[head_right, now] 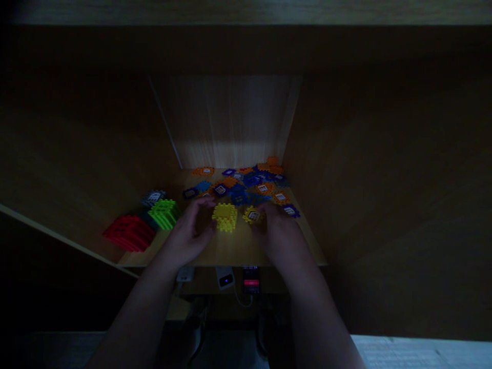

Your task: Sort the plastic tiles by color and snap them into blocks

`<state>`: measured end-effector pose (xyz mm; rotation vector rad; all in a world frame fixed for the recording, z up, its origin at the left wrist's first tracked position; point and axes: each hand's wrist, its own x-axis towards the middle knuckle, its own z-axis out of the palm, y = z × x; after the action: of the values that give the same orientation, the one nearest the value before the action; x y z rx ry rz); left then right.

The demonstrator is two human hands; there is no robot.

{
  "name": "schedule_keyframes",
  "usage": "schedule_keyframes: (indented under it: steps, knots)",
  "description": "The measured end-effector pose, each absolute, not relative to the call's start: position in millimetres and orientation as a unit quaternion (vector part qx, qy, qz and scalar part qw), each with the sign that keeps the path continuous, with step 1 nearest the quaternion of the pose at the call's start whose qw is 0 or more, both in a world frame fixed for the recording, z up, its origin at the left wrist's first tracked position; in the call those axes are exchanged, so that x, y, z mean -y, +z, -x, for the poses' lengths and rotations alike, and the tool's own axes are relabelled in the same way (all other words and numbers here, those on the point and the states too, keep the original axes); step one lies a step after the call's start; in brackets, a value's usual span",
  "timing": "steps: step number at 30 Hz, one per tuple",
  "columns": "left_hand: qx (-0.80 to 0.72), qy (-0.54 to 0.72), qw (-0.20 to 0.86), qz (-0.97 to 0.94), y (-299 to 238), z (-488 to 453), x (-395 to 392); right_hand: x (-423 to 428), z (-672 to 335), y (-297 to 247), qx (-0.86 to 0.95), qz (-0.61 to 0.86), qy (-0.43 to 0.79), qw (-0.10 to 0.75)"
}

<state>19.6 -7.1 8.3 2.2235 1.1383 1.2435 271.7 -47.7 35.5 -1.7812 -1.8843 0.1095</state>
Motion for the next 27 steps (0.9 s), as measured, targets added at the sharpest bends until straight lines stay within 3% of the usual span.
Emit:
schedule_keyframes:
  steps: [6,11,27]
  knots:
    - [-0.403,0.446,0.179,-0.779,11.9,-20.5,9.7,44.9,-269.0,33.8,0.676,0.59,0.067,0.435]
    - [-0.393,0.455,0.17,-0.781,11.2,-20.3,9.2,44.1,-255.4,33.3,0.672,0.531,0.094,0.507]
    - [-0.39,0.447,0.193,-0.782,10.8,-21.9,8.5,33.0,-232.9,29.4,0.707,0.502,0.135,0.48]
